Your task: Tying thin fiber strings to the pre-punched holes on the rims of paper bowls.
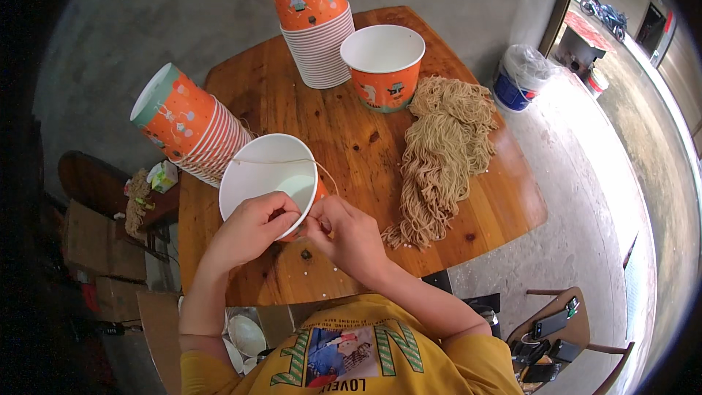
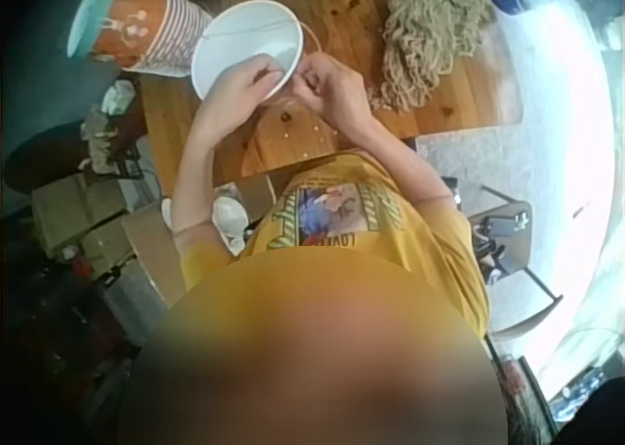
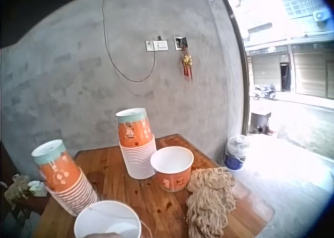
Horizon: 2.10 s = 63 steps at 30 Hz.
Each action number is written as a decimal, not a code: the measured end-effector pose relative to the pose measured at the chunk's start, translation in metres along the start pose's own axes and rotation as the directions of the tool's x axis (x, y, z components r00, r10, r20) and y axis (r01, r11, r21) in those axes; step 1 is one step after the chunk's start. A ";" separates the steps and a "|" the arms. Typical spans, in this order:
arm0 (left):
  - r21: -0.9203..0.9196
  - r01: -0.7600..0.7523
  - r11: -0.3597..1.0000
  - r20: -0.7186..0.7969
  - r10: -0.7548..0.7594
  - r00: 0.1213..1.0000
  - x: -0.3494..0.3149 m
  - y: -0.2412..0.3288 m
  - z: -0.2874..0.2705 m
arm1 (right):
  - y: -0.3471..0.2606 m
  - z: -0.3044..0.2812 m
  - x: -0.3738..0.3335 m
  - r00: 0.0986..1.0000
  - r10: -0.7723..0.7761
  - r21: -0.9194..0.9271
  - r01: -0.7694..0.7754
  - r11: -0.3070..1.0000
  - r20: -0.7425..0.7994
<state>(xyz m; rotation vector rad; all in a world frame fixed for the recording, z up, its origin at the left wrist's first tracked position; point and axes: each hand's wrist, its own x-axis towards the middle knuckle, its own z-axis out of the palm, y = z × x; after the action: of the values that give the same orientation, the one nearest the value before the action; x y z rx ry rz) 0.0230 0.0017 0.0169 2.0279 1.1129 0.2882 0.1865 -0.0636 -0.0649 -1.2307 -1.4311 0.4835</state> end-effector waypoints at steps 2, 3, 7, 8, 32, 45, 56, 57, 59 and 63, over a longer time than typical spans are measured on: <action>0.009 0.016 1.000 0.053 -0.016 0.998 0.001 -0.001 -0.001 | 0.000 -0.001 -0.001 1.000 0.006 0.028 -0.007 1.000 0.030; 0.067 -0.062 0.996 -0.029 0.064 0.998 0.001 -0.003 0.000 | 0.000 -0.002 -0.001 1.000 0.007 0.027 -0.007 1.000 0.030; -0.003 -0.101 0.995 -0.183 0.099 0.978 0.000 -0.002 0.000 | 0.001 -0.010 0.002 0.991 0.101 0.122 -0.110 0.986 0.083; 0.001 -0.105 0.995 -0.183 0.103 0.978 0.001 -0.001 0.002 | 0.001 -0.014 0.004 0.992 0.097 0.132 -0.108 0.985 0.083; -0.602 0.136 0.787 0.179 -0.033 0.983 0.023 -0.012 0.001 | -0.012 -0.027 0.036 0.870 0.239 0.448 -0.436 0.781 0.431; -0.594 0.060 0.802 0.160 0.045 0.986 0.032 -0.010 0.013 | -0.037 -0.060 0.064 0.812 0.000 0.126 -0.090 0.988 0.584; -0.542 0.048 0.839 0.161 0.048 0.986 0.024 -0.002 0.009 | -0.008 -0.056 0.078 0.905 -0.161 0.057 0.150 0.987 0.395; -0.550 0.067 0.832 0.179 0.039 0.983 0.024 -0.002 0.009 | -0.005 -0.055 0.077 0.905 -0.160 0.057 0.150 0.987 0.395; -0.558 0.085 0.825 0.193 0.030 0.981 0.026 -0.001 0.009 | 0.000 -0.053 0.073 0.913 -0.216 0.013 0.225 0.974 0.347; -0.575 0.120 0.809 0.177 -0.019 0.984 0.030 -0.002 0.011 | 0.002 -0.060 0.057 0.934 -0.186 0.026 0.187 0.982 0.305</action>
<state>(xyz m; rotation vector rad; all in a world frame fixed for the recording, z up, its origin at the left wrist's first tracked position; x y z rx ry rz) 0.0454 0.0197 0.0033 1.4260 0.8559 0.3679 0.2514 -0.0337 -0.0222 -1.0393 -1.7939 0.5579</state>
